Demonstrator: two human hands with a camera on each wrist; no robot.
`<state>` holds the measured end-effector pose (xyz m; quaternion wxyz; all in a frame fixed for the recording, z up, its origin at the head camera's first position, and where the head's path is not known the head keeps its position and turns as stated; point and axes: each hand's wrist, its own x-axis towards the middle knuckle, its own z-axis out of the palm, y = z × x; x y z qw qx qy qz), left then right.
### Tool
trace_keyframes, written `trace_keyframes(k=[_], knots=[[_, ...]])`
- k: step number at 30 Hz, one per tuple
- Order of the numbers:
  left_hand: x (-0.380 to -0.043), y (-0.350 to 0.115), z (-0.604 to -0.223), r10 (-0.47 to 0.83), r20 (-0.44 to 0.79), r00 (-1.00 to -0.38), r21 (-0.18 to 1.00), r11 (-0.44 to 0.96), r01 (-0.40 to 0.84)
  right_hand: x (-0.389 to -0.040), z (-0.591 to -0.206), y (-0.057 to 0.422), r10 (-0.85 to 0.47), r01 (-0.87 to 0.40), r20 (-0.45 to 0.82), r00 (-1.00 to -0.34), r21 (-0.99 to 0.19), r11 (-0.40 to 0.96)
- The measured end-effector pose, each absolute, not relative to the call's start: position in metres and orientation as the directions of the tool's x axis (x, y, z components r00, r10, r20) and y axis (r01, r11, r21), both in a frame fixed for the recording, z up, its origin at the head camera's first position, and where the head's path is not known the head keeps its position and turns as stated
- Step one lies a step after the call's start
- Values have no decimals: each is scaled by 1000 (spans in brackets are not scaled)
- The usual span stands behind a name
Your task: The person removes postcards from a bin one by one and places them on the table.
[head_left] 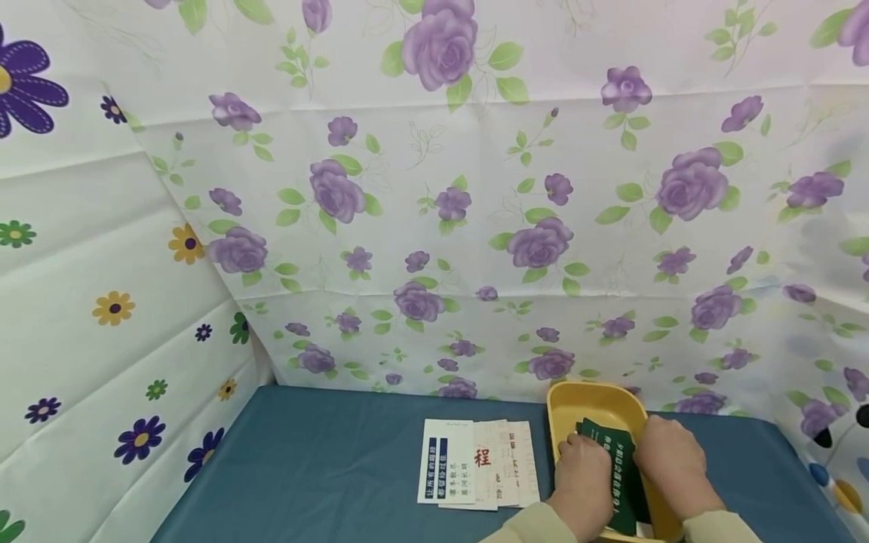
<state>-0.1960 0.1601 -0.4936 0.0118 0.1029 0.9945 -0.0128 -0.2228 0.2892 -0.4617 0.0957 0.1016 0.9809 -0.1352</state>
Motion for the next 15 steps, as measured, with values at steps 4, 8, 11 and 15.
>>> trace_keyframes(k=[4,8,11,15], knots=[[-196,160,-493,215,-31,-976,-16,976,215,-222,-462,289,176,225,-208,-962,-246,943],[-195,159,-494,225,3,-974,-15,974,224,-220,-462,289,171,220,-206,-964,-248,943],[-196,157,-494,231,1,-973,6,973,231,-221,-463,290,166,218,-214,-963,-250,943],[-199,154,-491,235,-13,-972,73,970,234,-221,-465,292,162,214,-211,-964,-256,943]])
